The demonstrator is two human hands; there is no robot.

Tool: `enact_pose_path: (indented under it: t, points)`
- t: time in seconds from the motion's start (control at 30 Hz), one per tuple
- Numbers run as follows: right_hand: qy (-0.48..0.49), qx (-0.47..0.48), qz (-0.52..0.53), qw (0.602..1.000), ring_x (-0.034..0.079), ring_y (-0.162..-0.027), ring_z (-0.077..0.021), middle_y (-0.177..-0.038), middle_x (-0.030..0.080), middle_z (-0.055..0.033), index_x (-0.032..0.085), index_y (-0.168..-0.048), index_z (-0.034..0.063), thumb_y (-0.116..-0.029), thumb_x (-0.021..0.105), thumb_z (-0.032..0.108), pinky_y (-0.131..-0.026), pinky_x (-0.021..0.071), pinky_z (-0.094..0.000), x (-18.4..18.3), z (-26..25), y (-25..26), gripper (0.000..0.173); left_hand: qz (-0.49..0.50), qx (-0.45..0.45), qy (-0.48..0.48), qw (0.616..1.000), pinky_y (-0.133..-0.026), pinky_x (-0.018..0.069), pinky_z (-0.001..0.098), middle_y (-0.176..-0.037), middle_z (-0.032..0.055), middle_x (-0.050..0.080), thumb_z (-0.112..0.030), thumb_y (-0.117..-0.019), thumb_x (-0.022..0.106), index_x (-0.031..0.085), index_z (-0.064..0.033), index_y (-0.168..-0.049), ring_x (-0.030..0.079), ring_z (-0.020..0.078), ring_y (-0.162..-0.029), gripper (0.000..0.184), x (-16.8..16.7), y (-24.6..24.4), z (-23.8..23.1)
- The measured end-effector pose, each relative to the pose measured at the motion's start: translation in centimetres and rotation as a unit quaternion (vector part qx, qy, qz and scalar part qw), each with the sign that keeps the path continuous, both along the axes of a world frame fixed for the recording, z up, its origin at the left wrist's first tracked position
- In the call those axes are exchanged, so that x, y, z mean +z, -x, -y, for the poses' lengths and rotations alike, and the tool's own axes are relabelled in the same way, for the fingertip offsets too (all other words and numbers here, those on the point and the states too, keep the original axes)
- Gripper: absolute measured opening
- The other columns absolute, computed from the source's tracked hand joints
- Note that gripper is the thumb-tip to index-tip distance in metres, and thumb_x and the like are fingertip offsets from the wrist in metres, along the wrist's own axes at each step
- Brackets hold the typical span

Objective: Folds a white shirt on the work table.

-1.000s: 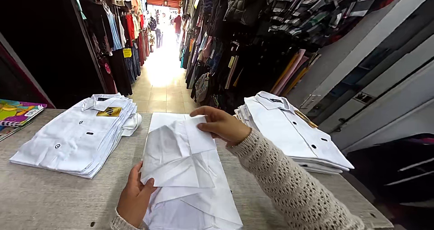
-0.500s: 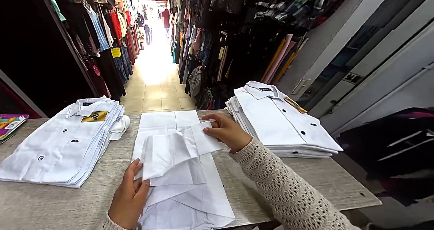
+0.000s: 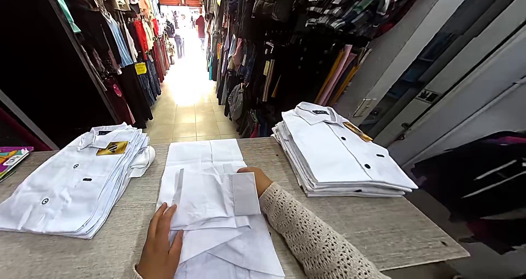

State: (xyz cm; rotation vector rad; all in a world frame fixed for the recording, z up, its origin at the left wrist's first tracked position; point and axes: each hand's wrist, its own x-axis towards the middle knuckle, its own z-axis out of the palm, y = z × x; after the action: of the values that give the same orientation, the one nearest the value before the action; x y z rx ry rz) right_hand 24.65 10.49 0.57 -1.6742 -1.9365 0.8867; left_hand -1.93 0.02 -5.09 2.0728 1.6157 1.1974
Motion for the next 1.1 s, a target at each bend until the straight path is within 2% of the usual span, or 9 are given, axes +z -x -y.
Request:
enact_pose_path:
  t: [0.17,0.3,0.4,0.5,0.67,0.8,0.93,1.0,1.1]
  points:
    - [0.023,-0.049,-0.013,0.998,0.068,-0.098,-0.0362,-0.100,0.070,-0.0247,0.070,-0.104,-0.0078,-0.1100,0.045,0.024,-0.090,0.0502,-0.0553,0.1,-0.5,-1.6,0.041,0.007,0.001,0.005,1.000,-0.105,0.0485,0.0522,-0.139,0.0318,0.057,0.000,-0.0867,0.057,0.062,0.0081,-0.131,0.058,0.0457,-0.127,0.045,0.2,0.2,0.1]
    - [0.176,-0.145,-0.199,0.953,0.067,-0.063,-0.0146,-0.076,0.068,-0.0080,0.065,-0.107,0.0012,-0.1071,0.026,0.060,-0.059,0.0561,-0.0308,0.7,0.7,-3.0,0.071,0.024,0.008,0.018,1.000,-0.098,0.0540,0.0474,-0.140,0.0306,0.055,0.001,-0.0852,0.060,0.062,0.0050,-0.133,0.060,0.0416,-0.125,0.048,0.1,0.2,0.2]
    - [0.176,-0.042,-0.170,0.969,0.068,-0.069,-0.0112,-0.085,0.070,-0.0070,0.063,-0.114,0.0000,-0.1041,0.060,0.023,-0.063,0.0575,-0.0268,0.6,1.2,-4.2,0.025,0.016,0.004,0.011,1.000,-0.100,0.0530,0.0498,-0.139,0.0307,0.057,0.001,-0.0857,0.059,0.065,0.0040,-0.130,0.060,0.0430,-0.125,0.044,-0.1,0.1,0.1]
    - [0.106,-0.057,-0.172,0.978,0.065,-0.064,-0.0115,-0.081,0.068,-0.0081,0.061,-0.114,-0.0022,-0.0944,0.070,0.005,-0.059,0.0546,-0.0272,0.3,1.0,-4.7,0.023,-0.001,-0.018,-0.001,1.000,-0.099,0.0530,0.0496,-0.137,0.0311,0.058,0.001,-0.0861,0.058,0.072,0.0046,-0.118,0.064,0.0425,-0.120,0.035,-0.2,0.2,0.0]
    - [0.042,-0.074,-0.273,0.958,0.066,-0.061,-0.0154,-0.079,0.069,-0.0108,0.058,-0.125,0.0020,-0.0964,0.058,-0.002,-0.056,0.0554,-0.0298,1.7,1.5,-6.1,0.028,-0.013,-0.053,-0.012,0.998,-0.102,0.0523,0.0457,-0.138,0.0279,0.060,-0.009,-0.0910,0.057,0.071,0.0048,-0.120,0.064,0.0390,-0.124,0.035,0.8,-0.2,-0.7]
    - [0.003,-0.077,-0.346,0.935,0.066,-0.059,-0.0105,-0.076,0.069,-0.0064,0.065,-0.106,0.0027,-0.0996,0.051,-0.001,-0.053,0.0557,-0.0258,2.0,1.8,-5.8,0.017,-0.080,-0.131,-0.007,0.988,-0.105,0.0441,0.0653,-0.140,0.0272,0.059,-0.026,-0.0938,0.062,0.067,0.0044,-0.129,0.055,0.0477,-0.131,0.047,1.3,-1.7,-1.6]
    - [-0.012,0.015,-0.434,0.901,0.067,-0.060,-0.0055,-0.080,0.072,0.0005,0.064,-0.110,0.0119,-0.1063,0.042,0.026,-0.054,0.0565,-0.0216,0.6,1.0,-4.9,0.026,-0.143,-0.179,0.089,0.969,-0.111,0.0280,0.0746,-0.149,0.0210,0.054,-0.031,-0.0958,0.064,0.060,-0.0012,-0.140,0.046,0.0436,-0.142,0.054,2.5,-3.2,-0.6]
    - [-0.007,0.112,-0.438,0.892,0.069,-0.069,-0.0063,-0.086,0.072,0.0035,0.059,-0.120,0.0170,-0.1024,0.052,0.037,-0.064,0.0587,-0.0242,0.1,0.6,-3.8,0.027,-0.155,-0.190,0.094,0.965,-0.112,0.0265,0.0742,-0.150,0.0208,0.052,-0.033,-0.0958,0.064,0.059,-0.0022,-0.142,0.044,0.0431,-0.143,0.056,2.5,-3.2,-0.4]
    - [-0.027,0.134,-0.450,0.882,0.066,-0.064,-0.0041,-0.076,0.071,0.0057,0.066,-0.098,0.0183,-0.0943,0.065,0.016,-0.064,0.0574,-0.0224,0.7,0.9,-1.2,0.005,-0.143,-0.189,0.070,0.969,-0.111,0.0293,0.0736,-0.149,0.0236,0.052,-0.033,-0.0948,0.065,0.062,-0.0007,-0.137,0.046,0.0450,-0.141,0.054,2.1,-3.1,-0.4]
